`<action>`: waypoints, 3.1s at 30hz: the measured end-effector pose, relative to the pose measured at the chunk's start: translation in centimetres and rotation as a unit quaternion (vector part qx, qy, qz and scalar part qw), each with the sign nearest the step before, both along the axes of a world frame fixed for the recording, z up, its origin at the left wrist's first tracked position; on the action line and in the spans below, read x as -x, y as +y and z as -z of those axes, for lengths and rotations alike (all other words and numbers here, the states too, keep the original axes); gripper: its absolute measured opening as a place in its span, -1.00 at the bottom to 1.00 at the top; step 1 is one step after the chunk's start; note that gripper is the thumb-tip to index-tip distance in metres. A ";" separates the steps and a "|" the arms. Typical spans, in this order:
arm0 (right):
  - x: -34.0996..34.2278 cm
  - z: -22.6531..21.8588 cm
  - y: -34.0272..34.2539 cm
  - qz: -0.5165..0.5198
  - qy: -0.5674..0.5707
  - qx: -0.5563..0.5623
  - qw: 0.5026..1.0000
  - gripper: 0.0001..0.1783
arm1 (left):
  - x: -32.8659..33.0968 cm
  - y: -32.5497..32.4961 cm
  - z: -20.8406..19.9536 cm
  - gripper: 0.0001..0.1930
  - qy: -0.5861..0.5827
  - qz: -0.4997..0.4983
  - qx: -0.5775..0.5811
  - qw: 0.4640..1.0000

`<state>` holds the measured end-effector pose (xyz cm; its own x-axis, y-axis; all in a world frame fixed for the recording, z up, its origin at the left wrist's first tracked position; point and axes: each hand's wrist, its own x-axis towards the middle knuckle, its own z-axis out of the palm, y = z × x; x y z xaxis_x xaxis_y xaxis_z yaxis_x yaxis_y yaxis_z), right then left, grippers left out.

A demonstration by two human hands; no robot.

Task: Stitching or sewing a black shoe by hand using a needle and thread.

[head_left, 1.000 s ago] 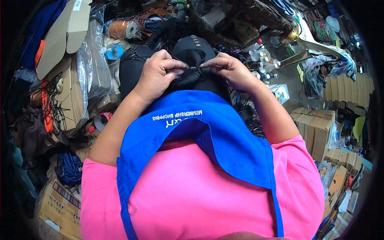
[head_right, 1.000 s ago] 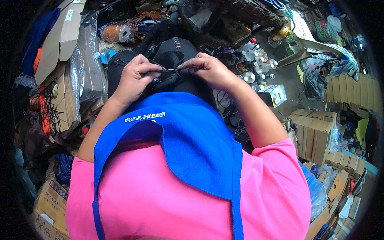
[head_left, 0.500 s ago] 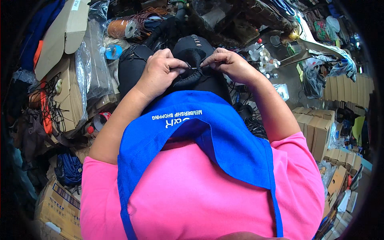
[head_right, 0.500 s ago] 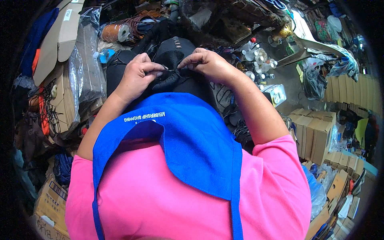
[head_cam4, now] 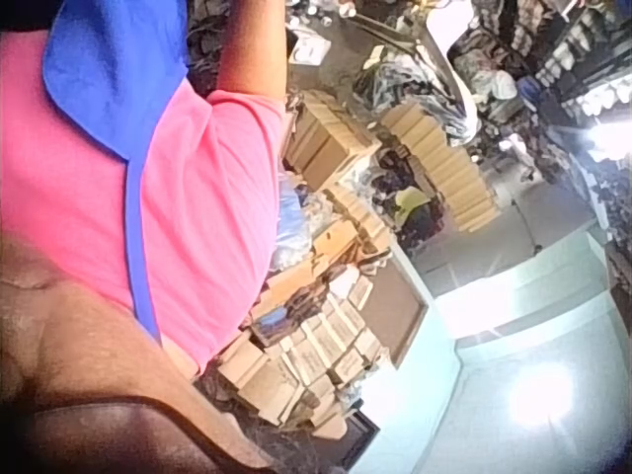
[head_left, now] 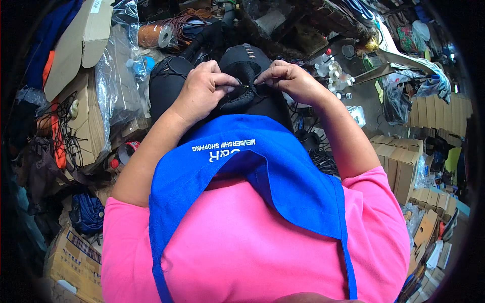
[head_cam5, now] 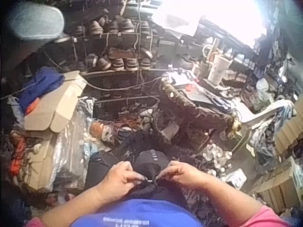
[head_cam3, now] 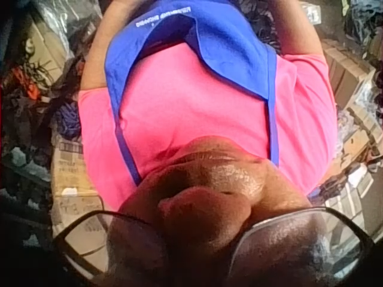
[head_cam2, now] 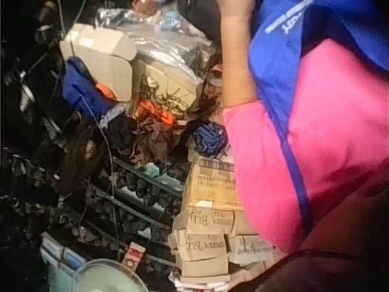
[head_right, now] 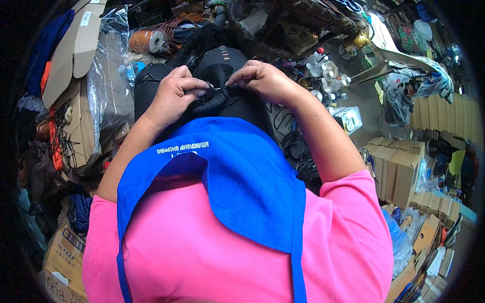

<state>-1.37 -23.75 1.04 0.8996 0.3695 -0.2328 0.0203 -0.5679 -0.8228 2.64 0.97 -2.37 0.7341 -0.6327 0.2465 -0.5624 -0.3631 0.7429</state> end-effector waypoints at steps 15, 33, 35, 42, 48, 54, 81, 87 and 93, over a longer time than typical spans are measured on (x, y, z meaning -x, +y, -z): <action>-0.1 -0.2 -0.1 0.000 0.017 -0.006 1.000 -0.74 | 0.0 -0.2 -0.2 -0.83 0.009 -0.002 0.008 1.000; 0.0 -0.4 -0.1 -0.032 0.040 -0.002 0.999 -0.69 | 0.4 -0.9 -1.5 -0.83 -0.136 0.061 -0.030 0.988; 0.4 -0.4 -0.1 -0.015 0.065 -0.012 0.998 -0.69 | 1.0 -0.5 -0.8 -0.80 -0.101 0.054 -0.017 0.993; 0.9 1.3 0.1 0.100 0.156 -0.174 0.967 -0.67 | 0.8 0.0 -0.7 -0.74 0.177 -0.013 0.029 0.984; 1.1 2.0 0.9 0.127 0.153 -0.184 0.963 -0.71 | 0.9 -1.1 0.9 -0.79 0.312 -0.020 0.128 0.941; 1.2 1.9 1.6 0.145 0.111 -0.188 0.965 -0.77 | 0.3 -2.6 1.0 -0.88 0.302 -0.022 0.121 0.945; 4.4 -1.0 -2.1 0.139 0.073 -0.129 0.979 -0.87 | 0.0 -1.7 -3.1 -0.88 -0.008 0.069 -0.163 0.984; 0.3 0.4 -4.3 0.167 -0.297 0.262 0.903 -0.84 | -0.2 -2.6 -3.9 -0.95 -0.137 0.121 -0.209 0.961; 1.9 -3.4 0.9 -0.081 -0.312 0.345 0.881 -0.89 | -0.1 -1.1 -3.1 -0.94 -0.161 0.105 -0.194 0.962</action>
